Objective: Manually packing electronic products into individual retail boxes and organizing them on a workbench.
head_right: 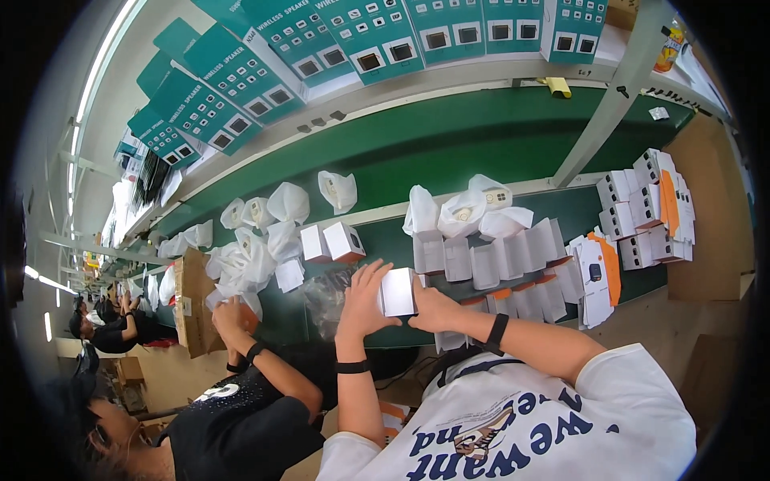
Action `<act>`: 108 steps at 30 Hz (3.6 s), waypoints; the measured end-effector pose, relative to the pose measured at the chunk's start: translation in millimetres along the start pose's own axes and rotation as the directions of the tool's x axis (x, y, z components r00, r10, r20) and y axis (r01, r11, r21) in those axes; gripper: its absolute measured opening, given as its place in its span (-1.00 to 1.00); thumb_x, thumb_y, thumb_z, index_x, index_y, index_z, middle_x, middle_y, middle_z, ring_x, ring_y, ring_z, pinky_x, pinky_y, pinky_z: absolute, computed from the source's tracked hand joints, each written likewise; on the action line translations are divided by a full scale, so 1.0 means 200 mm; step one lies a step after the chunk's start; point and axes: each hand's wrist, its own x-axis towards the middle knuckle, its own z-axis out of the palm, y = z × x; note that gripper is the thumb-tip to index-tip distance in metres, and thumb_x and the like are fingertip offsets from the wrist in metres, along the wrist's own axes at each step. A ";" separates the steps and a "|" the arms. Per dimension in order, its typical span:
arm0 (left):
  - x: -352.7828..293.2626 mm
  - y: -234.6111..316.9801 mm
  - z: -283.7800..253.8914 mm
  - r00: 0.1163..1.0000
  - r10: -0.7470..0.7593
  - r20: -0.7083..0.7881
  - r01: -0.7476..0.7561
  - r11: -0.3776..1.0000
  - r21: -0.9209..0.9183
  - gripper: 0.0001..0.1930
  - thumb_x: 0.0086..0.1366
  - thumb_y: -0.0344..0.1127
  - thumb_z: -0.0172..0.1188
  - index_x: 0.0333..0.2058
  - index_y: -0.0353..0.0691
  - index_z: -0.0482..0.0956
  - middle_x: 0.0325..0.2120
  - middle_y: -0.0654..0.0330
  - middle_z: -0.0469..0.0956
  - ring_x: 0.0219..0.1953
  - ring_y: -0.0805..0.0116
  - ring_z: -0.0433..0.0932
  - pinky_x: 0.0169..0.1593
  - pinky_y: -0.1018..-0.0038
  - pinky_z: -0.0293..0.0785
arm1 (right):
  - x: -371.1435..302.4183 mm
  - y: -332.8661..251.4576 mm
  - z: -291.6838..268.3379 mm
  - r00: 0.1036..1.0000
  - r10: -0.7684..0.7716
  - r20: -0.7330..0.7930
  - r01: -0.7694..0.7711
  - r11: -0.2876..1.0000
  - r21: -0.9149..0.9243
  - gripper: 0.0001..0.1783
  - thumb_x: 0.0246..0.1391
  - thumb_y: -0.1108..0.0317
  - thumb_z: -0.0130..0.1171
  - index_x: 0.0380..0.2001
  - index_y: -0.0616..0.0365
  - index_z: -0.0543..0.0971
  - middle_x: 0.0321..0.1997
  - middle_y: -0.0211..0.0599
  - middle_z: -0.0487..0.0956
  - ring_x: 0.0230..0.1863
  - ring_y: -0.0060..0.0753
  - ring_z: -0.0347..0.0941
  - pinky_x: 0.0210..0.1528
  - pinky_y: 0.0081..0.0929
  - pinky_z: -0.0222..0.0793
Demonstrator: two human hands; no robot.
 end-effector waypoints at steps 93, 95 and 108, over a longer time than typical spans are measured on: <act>-0.14 0.27 -0.41 0.844 -0.450 -0.292 0.403 0.891 -0.211 -0.35 0.14 -0.04 0.42 0.19 0.02 0.42 -0.12 -0.08 0.63 -0.04 -0.17 0.60 -0.07 0.04 0.52 | -0.08 -0.06 0.10 0.927 -0.217 -0.307 0.151 0.963 -0.224 0.10 -0.06 0.36 0.38 0.45 0.24 -0.06 0.46 0.30 -0.10 0.16 0.47 0.35 0.22 -0.01 0.40; -0.12 0.28 -0.38 0.844 -0.451 -0.289 0.435 0.892 -0.122 -0.34 0.23 -0.04 0.34 0.28 0.01 0.36 -0.08 -0.08 0.63 -0.02 -0.17 0.59 -0.04 0.05 0.52 | -0.12 -0.07 0.10 0.910 -0.158 -0.383 0.114 0.984 -0.135 -0.03 -0.03 0.32 0.35 0.38 0.27 0.05 0.40 0.35 0.04 0.13 0.42 0.39 0.20 -0.04 0.41; -0.10 -0.73 0.29 0.703 -0.611 0.365 0.478 0.025 -0.878 -0.20 0.44 0.33 -0.15 0.25 -0.34 0.41 0.11 -0.01 0.54 0.07 0.14 0.56 0.17 0.26 0.46 | 0.25 0.32 0.02 0.892 0.443 0.090 -0.452 0.878 0.160 -0.63 0.18 0.23 -0.07 -0.34 0.33 0.59 -0.13 0.06 0.63 -0.12 0.13 0.57 -0.07 0.02 0.46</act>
